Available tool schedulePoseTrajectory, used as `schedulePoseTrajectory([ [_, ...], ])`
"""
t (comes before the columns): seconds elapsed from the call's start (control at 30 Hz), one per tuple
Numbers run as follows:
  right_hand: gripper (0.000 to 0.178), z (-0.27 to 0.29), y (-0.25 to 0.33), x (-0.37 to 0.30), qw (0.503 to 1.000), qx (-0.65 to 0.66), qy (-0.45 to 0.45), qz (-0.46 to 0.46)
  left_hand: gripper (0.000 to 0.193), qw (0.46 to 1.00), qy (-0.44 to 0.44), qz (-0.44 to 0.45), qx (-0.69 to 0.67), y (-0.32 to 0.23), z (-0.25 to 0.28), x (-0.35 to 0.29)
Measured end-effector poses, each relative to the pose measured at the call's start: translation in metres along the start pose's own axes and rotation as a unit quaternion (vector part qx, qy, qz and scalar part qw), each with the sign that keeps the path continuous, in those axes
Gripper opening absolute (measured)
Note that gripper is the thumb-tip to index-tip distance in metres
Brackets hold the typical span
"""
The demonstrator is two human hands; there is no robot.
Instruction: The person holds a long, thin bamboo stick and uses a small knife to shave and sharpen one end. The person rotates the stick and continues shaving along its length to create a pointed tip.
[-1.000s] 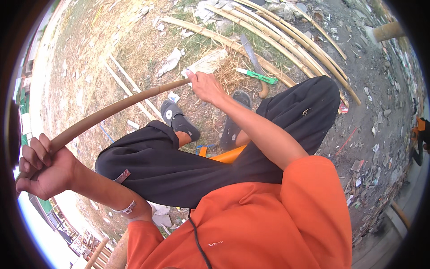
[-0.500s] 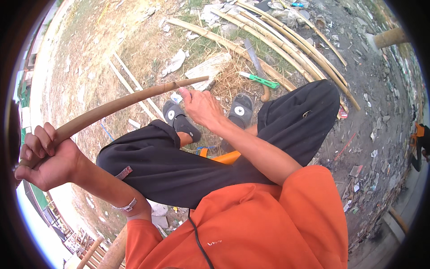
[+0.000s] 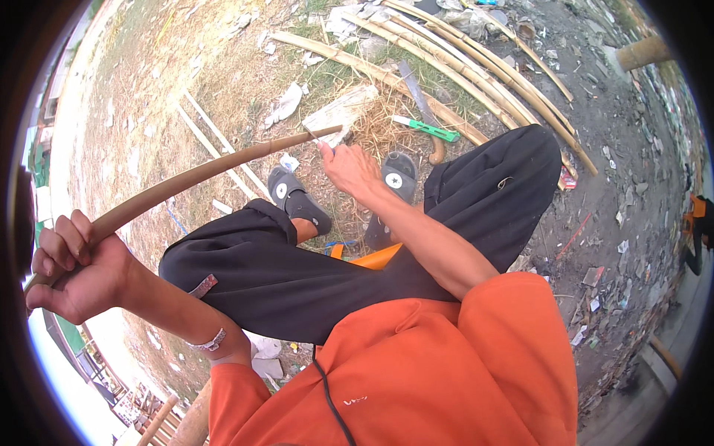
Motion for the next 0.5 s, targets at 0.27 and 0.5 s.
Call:
schedulePoseTrajectory([
  [0.27, 0.063, -0.002, 0.005, 0.010, 0.999, 0.019, 0.009, 0.033, 0.042, 0.998, 0.023, 0.012, -0.056, -0.001, 0.011, 0.003],
  [0.5, 0.059, 0.014, 0.050, -0.032, 0.995, 0.048, -0.008, 0.092, 0.042, 0.991, 0.071, 0.025, -0.111, -0.004, 0.009, -0.003],
])
Point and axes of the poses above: each hand's wrist, its own x-axis towards the middle knuckle, its own z-axis out of the back of the hand, y = z × x, the point moved 3 cm from there along x, towards the middle knuckle, and after that the axes turned 12 degrees about y, right-handed, at the moved point
